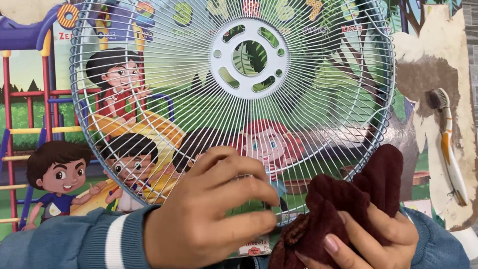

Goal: Cleaning a metal fan grill using a cloth

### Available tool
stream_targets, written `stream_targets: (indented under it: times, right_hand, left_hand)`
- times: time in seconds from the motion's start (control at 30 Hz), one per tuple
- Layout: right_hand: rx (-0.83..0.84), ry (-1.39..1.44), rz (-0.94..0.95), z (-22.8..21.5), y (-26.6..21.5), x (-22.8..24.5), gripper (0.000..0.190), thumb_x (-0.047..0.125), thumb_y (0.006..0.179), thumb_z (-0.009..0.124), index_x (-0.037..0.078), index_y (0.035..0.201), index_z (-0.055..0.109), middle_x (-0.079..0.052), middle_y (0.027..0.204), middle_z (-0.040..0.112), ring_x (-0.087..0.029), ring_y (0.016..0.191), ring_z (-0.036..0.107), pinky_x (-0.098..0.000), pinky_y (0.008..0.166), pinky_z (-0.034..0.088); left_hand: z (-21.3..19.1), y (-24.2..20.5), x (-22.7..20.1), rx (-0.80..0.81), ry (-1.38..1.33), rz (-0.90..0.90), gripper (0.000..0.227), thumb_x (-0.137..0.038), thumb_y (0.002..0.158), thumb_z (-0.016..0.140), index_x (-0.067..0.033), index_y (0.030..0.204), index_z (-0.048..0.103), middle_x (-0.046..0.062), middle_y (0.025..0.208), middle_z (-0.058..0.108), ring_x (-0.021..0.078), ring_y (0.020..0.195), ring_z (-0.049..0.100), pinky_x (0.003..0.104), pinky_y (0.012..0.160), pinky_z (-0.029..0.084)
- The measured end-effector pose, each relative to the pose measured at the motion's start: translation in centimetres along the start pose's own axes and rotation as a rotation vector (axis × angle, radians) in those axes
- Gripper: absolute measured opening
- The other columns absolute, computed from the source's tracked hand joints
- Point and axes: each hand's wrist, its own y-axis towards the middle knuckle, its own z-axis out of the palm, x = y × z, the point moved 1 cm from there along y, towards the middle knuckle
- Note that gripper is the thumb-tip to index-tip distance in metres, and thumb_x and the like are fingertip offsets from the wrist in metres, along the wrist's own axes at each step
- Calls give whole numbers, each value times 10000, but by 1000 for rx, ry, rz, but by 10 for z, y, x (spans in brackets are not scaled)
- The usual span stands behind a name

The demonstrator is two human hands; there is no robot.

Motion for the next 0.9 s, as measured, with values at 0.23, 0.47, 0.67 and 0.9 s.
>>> stream_targets:
  times: [0.23,0.47,0.67,0.9]
  right_hand:
    - [15,-209,-219,4,30,-8,549,93,867,921,452,1221,702,78,1191,557,-125,946,611,-289,753,530]
    - [-26,-178,-254,6,38,-13,434,158,869,903,429,1150,714,109,1117,596,-94,883,624,-238,670,517]
    - [-9,-166,-497,13,55,-26,244,174,908,760,296,1109,692,47,970,636,-86,739,615,-234,542,457]
    - [52,-140,-589,12,65,-30,124,192,942,725,231,1026,641,80,934,632,-42,729,611,-208,540,416]
  left_hand:
    - [-17,-4,10,193,-894,-294,94,-107,969,604,-74,893,650,107,1165,692,338,1261,608,514,1193,501]
    - [-13,-16,20,271,-1396,-474,150,-223,1025,600,-150,894,594,-19,949,665,165,959,652,487,1253,484]
    - [-22,-8,19,419,-1134,-520,194,-178,1004,593,-58,851,603,25,822,621,159,715,532,307,700,452]
    - [-32,-19,22,786,-690,-499,152,-67,866,602,-66,729,534,19,715,607,196,592,539,316,615,498]
